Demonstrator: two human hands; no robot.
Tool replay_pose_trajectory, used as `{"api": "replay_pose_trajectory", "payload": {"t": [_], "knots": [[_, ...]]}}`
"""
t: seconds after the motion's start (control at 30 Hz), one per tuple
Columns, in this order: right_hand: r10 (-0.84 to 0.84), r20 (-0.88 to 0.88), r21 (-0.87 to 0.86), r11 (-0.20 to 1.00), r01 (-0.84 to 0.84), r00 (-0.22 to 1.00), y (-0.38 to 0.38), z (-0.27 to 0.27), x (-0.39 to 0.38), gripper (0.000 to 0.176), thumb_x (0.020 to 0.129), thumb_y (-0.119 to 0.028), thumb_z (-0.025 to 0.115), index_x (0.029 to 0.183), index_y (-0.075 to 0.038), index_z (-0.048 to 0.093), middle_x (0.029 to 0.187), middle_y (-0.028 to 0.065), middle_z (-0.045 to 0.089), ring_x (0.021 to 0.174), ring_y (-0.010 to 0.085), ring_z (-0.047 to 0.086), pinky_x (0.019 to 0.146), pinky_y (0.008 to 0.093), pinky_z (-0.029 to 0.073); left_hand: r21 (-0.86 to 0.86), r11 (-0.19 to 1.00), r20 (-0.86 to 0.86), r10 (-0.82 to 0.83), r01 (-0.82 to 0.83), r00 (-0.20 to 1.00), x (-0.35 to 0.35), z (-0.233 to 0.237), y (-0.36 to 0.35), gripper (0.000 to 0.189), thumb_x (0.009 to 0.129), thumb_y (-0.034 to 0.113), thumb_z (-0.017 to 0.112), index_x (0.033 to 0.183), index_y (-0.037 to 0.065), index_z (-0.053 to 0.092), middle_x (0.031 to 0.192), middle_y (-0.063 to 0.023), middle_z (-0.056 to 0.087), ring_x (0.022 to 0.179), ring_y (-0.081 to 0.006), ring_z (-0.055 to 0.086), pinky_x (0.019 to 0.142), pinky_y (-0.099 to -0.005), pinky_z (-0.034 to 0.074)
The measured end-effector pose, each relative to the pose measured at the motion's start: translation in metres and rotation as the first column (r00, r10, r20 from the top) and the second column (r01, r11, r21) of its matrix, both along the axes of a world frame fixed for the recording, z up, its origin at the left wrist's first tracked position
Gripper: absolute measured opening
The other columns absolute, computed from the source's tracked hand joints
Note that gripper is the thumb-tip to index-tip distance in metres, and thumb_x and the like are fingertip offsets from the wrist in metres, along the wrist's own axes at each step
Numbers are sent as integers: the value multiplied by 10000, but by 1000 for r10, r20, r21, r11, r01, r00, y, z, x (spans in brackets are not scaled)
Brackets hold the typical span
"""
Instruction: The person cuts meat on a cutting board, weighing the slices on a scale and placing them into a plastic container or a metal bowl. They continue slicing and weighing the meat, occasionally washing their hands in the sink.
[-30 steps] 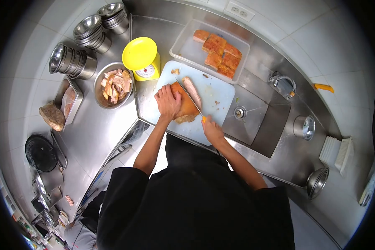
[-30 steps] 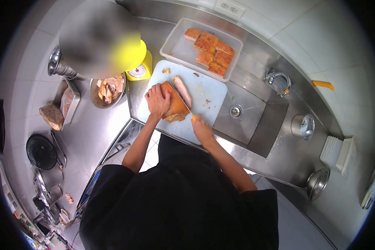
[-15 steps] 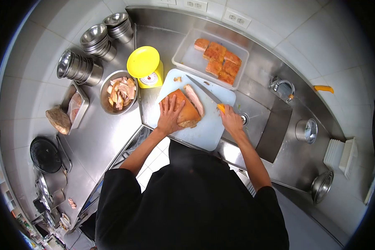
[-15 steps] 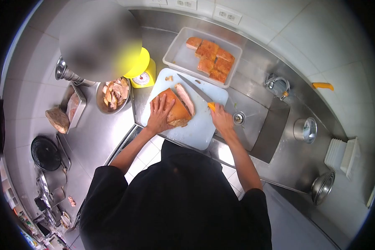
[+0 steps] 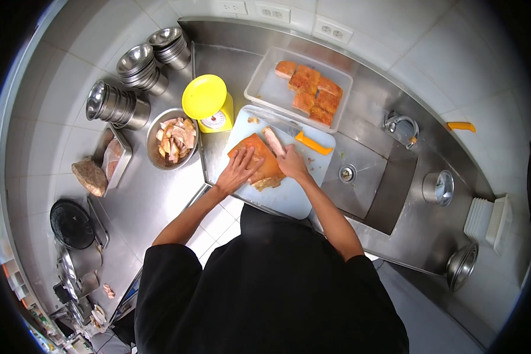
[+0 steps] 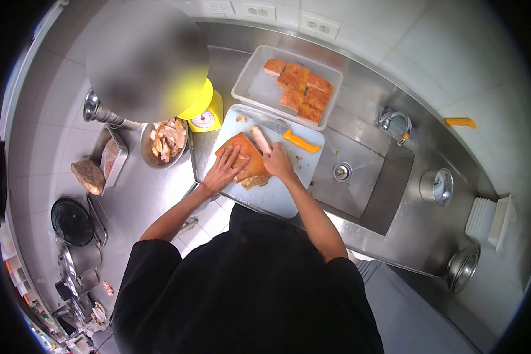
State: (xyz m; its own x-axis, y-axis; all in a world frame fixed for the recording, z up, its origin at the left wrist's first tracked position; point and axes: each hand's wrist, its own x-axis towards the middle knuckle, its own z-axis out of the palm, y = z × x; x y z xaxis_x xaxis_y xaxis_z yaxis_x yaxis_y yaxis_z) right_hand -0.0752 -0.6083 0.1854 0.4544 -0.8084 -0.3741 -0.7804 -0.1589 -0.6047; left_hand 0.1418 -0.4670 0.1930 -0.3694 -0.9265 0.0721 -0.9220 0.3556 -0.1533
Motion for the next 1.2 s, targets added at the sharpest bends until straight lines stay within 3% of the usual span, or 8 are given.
{"api": "replay_pose_trajectory", "payload": {"t": [0.23,0.37,0.5,0.67,0.83,0.93,1.03,1.2], "knots": [[176,41,481,859,-173,984,-44,3,16,566,866,-461,540,953,68,720,944,228,725,860,341,713,768,421,549,-48,994,24,-94,95,995,12,2,-4,792,851,281,685,1564,191,353,1616,-232,304,1450,-425,372,1200,-568,304],[106,263,682,683,-263,959,-28,21,18,576,909,-472,502,1131,30,676,1018,157,704,879,271,695,771,385,553,-87,996,-375,-51,20,926,31,-2,3,882,685,251,873,1462,117,476,1539,-227,426,1401,-376,458,1190,-502,351],[-39,366,857,404,-320,930,-28,60,21,564,958,-478,453,1191,5,630,1109,138,667,919,262,703,827,392,568,189,912,-871,327,-364,366,18,22,30,777,660,214,928,1308,30,541,1320,-184,615,1234,-304,609,1072,-428,478],[43,229,691,697,-193,972,-37,50,33,555,973,-488,526,1179,16,635,1151,152,648,938,276,709,851,408,573,488,789,-836,299,-373,-460,0,-4,21,674,806,255,888,1310,28,503,1211,-103,647,1129,-192,628,987,-357,514],[187,118,28,981,-191,975,-18,3,28,520,893,-357,727,1228,24,616,1215,197,640,1074,269,674,888,406,568,532,777,-787,306,-337,-537,4,-7,17,606,863,189,831,1317,23,465,1215,-107,645,1110,-195,638,972,-348,519],[-68,400,90,995,35,914,1,-1,31,553,823,-298,814,1230,7,597,1361,218,579,1173,280,636,926,412,544,558,761,-772,329,-332,-544,4,2,15,564,862,121,822,1271,21,447,1166,-109,653,1072,-185,653,940,-336,537],[289,345,-366,917,-156,893,7,7,35,505,801,-233,850,1187,-1,620,1242,199,650,1061,276,680,887,392,555,547,772,-784,338,-324,-520,5,5,11,546,864,120,818,1261,26,456,1159,-106,652,1065,-180,651,934,-332,536],[33,451,55,996,-65,892,10,15,48,388,797,-167,842,1080,8,642,924,151,703,845,285,702,792,380,564,520,752,-831,337,-405,-442,1,-3,7,505,857,102,805,1233,26,477,1132,-98,649,1035,-167,644,924,-321,530]]}}
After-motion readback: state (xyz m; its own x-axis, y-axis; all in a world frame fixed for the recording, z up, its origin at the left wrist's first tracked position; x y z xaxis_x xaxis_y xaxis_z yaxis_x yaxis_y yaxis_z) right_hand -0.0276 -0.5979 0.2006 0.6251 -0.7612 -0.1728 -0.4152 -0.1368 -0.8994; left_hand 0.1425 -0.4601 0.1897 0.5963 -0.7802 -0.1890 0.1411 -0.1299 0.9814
